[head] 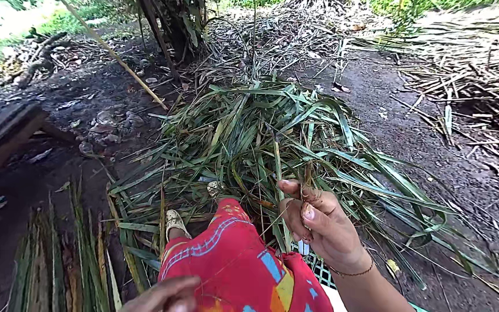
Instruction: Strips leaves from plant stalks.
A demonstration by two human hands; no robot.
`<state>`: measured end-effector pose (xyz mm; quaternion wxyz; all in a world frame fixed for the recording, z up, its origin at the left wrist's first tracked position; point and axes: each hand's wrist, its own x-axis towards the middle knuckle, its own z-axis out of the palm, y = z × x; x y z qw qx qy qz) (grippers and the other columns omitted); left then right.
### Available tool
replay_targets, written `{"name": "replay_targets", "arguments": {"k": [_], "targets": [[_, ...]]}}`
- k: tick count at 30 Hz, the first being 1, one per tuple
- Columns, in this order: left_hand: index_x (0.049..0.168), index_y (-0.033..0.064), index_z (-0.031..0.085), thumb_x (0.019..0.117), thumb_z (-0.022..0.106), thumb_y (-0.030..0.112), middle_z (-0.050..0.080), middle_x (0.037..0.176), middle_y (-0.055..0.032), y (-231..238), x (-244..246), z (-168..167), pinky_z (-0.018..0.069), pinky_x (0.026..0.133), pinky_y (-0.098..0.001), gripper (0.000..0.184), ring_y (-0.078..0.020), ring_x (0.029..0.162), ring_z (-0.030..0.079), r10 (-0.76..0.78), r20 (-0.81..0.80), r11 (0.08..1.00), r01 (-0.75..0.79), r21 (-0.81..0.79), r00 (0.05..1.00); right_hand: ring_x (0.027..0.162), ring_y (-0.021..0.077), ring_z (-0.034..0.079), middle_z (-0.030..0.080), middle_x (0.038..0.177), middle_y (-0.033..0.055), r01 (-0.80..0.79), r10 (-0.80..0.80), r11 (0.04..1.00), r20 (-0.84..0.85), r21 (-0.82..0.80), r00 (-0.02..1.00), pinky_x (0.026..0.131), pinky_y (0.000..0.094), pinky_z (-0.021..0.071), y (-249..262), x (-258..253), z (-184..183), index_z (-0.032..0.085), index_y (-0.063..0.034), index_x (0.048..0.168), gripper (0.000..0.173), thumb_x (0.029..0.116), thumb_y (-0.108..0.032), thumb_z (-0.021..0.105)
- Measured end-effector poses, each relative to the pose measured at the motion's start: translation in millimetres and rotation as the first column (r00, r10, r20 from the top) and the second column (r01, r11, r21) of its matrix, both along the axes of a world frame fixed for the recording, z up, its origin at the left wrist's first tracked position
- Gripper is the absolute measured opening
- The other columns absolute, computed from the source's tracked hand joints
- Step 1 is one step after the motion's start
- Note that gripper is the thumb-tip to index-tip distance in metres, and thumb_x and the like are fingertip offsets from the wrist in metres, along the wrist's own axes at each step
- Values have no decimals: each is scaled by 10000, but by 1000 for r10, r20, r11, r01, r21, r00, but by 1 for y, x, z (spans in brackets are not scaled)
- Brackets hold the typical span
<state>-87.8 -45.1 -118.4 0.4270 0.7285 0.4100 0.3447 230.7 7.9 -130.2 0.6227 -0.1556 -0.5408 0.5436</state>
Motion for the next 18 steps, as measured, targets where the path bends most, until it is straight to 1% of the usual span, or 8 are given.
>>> {"name": "replay_targets", "arguments": {"k": [1, 3, 5, 7, 10, 12, 14, 18], "targets": [[1207, 92, 708, 1068, 537, 359, 729, 981, 67, 4, 19, 6, 547, 780, -173, 347, 60, 867, 642, 15, 38, 998, -17, 54, 999, 630, -82, 520, 597, 708, -155, 8, -9, 1000, 28, 22, 1000, 613, 106, 445, -1, -4, 1, 652, -134, 1305, 333, 1053, -326, 547], [1141, 82, 721, 1050, 567, 347, 731, 949, 71, 12, 60, 21, 547, 739, -135, 319, 77, 833, 642, 75, 113, 983, -92, 161, 991, 652, -89, 521, 615, 742, -152, 24, -30, 997, 82, 69, 996, 619, 98, 441, -3, -10, 5, 660, -144, 1306, 329, 1060, -324, 537], [1043, 44, 734, 1023, 625, 285, 724, 905, 38, 22, 89, 28, 534, 692, -103, 265, 74, 788, 634, 129, 182, 941, -178, 289, 975, 674, -102, 526, 638, 782, -156, 35, -48, 994, 120, 103, 992, 633, 85, 443, -6, -14, 8, 645, -153, 1350, 361, 1064, -337, 525], [948, 23, 735, 983, 675, 192, 698, 852, 2, 30, 106, 27, 522, 656, -81, 183, 60, 751, 628, 167, 226, 872, -251, 421, 960, 671, -108, 518, 646, 802, -152, 33, -51, 993, 151, 115, 987, 628, 78, 436, -9, -15, 11, 618, -143, 1384, 396, 1070, -355, 504], [926, 20, 709, 955, 687, 140, 681, 845, -36, 33, 119, 20, 527, 681, -83, 125, 24, 767, 638, 246, 236, 733, -340, 589, 940, 643, -121, 469, 592, 759, -155, -9, -13, 994, 216, 104, 976, 597, 67, 403, -13, -15, 15, 587, -72, 1400, 438, 1079, -349, 478], [923, 32, 695, 962, 678, 144, 685, 852, -45, 33, 122, 17, 523, 706, -96, 120, -5, 787, 643, 283, 217, 662, -354, 661, 934, 657, -135, 448, 590, 785, -147, -34, 4, 994, 263, 109, 965, 609, 58, 394, -15, -17, 17, 569, -37, 1400, 446, 1084, -334, 463], [919, 29, 697, 967, 666, 144, 678, 842, -45, 31, 122, 16, 512, 705, -94, 128, -9, 787, 634, 281, 211, 651, -347, 675, 936, 678, -140, 442, 617, 842, -127, -54, 21, 992, 278, 113, 960, 624, 53, 390, -16, -20, 18, 549, 0, 1412, 455, 1086, -305, 457], [917, 9, 696, 988, 640, 163, 668, 839, -29, 28, 122, 21, 493, 684, -54, 179, 56, 771, 611, 235, 241, 736, -334, 588, 942, 699, -148, 449, 636, 874, -118, -57, 22, 990, 260, 127, 965, 634, 45, 385, -17, -24, 18, 574, -14, 1392, 424, 1088, -287, 461]]}}
